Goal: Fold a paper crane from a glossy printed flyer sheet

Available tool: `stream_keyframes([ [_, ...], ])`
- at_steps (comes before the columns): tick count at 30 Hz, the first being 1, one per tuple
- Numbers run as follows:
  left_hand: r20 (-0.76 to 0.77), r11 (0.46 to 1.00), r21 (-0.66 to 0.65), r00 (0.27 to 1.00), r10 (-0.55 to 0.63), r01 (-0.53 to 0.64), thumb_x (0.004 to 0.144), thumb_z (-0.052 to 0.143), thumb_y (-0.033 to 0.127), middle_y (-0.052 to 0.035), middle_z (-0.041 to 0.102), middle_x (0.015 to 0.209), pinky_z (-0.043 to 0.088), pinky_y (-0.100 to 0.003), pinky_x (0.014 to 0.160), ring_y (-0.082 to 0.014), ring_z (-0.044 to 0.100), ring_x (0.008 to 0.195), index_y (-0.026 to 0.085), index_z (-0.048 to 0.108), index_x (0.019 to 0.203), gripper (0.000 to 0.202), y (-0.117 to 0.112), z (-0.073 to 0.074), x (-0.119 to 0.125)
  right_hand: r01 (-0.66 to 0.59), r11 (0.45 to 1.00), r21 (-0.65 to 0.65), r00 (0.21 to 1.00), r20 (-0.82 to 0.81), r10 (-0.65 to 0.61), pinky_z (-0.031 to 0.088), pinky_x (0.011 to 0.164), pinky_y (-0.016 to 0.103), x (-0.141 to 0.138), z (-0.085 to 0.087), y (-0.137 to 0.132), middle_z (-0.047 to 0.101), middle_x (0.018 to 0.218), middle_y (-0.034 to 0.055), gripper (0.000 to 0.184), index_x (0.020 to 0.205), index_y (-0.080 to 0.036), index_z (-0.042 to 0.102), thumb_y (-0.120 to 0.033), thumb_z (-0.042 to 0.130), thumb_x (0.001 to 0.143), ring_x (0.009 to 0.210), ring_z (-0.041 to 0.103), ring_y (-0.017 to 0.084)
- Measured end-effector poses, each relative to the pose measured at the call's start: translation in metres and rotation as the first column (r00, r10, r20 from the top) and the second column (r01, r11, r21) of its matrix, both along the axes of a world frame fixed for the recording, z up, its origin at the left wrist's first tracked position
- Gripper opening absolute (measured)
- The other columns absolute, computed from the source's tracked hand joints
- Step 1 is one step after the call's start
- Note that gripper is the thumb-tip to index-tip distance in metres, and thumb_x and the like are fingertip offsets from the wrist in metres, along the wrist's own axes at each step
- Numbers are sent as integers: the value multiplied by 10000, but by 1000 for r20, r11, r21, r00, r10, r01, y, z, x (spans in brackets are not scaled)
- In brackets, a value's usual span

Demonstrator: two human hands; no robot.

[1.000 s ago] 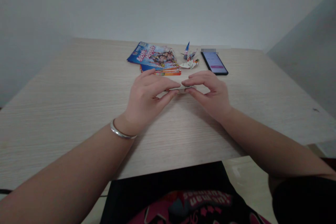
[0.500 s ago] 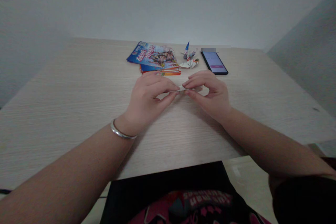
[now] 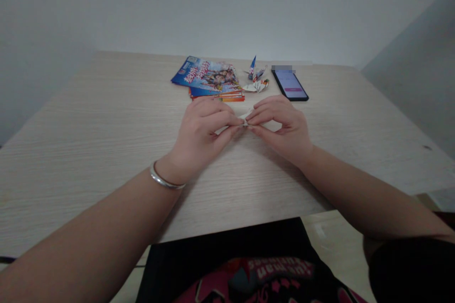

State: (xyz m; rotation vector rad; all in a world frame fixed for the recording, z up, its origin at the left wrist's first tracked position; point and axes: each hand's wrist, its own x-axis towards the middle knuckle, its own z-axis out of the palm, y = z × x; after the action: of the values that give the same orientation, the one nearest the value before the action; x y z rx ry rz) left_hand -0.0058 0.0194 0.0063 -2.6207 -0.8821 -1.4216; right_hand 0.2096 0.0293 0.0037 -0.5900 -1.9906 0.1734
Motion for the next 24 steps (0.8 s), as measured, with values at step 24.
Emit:
stream_keyframes([
  [24,-541,970,35,811,222,-242,1057,513,386,-47,760,753,405,-347,659,-219,690,710,241,808,1045,329,1,14,-12,80,991,-106,995,-53,-86,550,854,379,11,0,1,757,823,-18,80,812,-275,739,-280,767,887,865,702,178],
])
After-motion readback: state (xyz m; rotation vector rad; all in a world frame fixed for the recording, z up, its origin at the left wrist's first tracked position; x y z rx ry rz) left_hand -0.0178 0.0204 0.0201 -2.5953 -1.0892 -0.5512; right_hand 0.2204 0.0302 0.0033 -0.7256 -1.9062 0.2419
